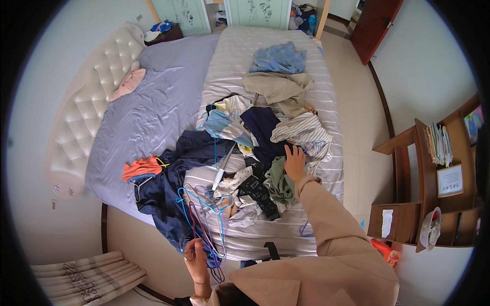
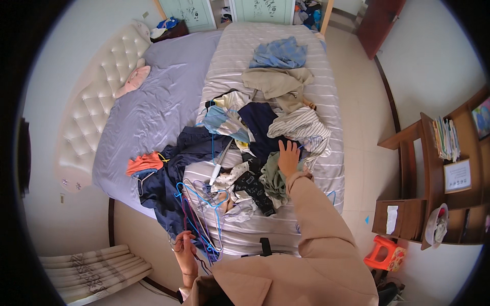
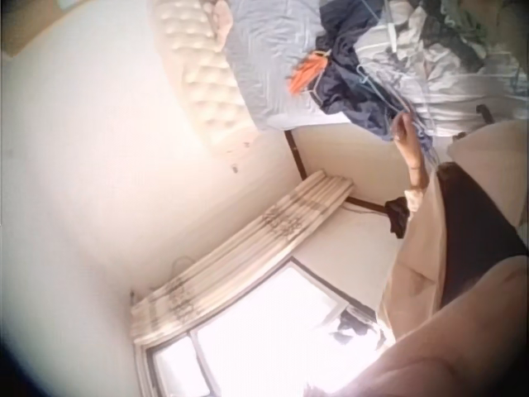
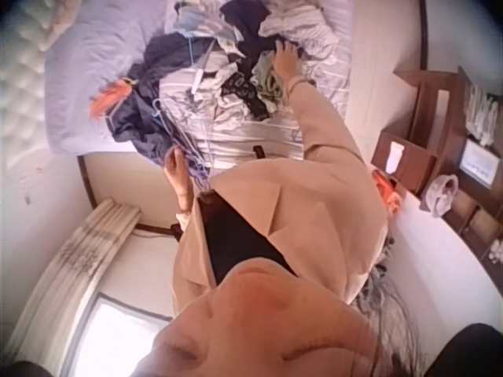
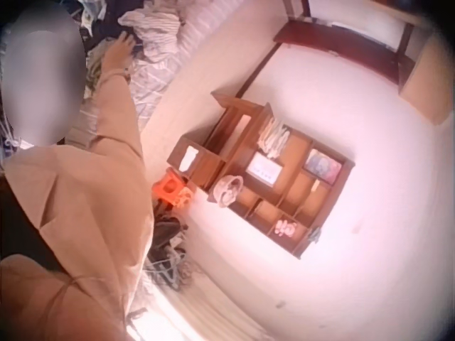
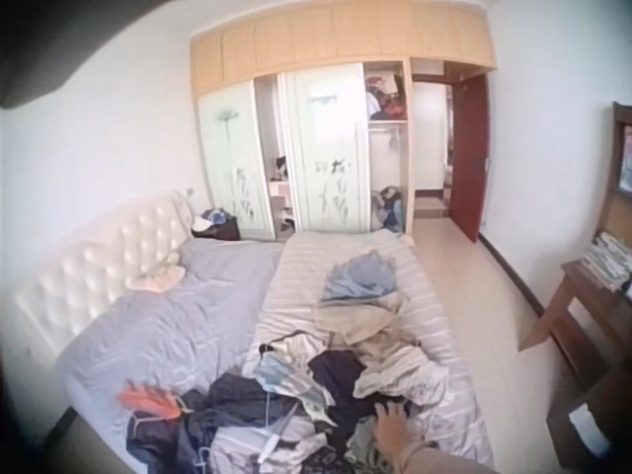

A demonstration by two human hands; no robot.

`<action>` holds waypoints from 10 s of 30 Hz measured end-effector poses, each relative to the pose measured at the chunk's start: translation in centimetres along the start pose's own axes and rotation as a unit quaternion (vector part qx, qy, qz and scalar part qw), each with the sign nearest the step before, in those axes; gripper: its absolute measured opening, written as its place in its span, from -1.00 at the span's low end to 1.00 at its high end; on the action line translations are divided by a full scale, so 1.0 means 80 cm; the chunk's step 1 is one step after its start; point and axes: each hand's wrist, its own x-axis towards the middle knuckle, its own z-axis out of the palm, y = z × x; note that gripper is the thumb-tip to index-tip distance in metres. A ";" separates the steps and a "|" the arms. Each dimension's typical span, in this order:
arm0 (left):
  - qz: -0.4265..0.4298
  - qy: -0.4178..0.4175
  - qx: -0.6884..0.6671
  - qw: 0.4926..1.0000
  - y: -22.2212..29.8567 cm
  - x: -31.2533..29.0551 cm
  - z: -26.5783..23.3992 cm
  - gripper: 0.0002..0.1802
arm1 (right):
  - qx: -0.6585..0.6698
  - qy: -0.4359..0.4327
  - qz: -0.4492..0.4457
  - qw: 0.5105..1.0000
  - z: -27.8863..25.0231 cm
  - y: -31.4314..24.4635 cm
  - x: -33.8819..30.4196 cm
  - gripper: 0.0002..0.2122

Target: The person sorts a pile of clothes on a bed, places items onto hangers, and hangs them on a balcony rail. The person handles shirts, pants, and jackets, using plastic hangers and a long metal pole to reach the rail.

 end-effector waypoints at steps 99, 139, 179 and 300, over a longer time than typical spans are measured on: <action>-0.255 -0.189 -0.020 0.948 -0.181 0.235 0.014 -0.70 | 0.436 -0.110 0.328 0.831 0.245 -0.139 0.134 -0.69; 0.273 -0.220 0.303 0.886 -0.061 0.113 0.096 -0.89 | 0.746 0.019 0.386 0.543 -0.154 -0.224 0.010 -0.63; -0.049 -0.236 0.270 0.932 -0.130 0.188 0.014 -0.61 | -0.142 -0.120 0.065 0.980 0.110 0.064 0.176 -0.71; 0.152 -0.168 0.247 0.942 -0.002 0.128 0.124 -0.85 | 0.353 0.064 0.185 0.915 -0.208 -0.123 -0.013 -0.74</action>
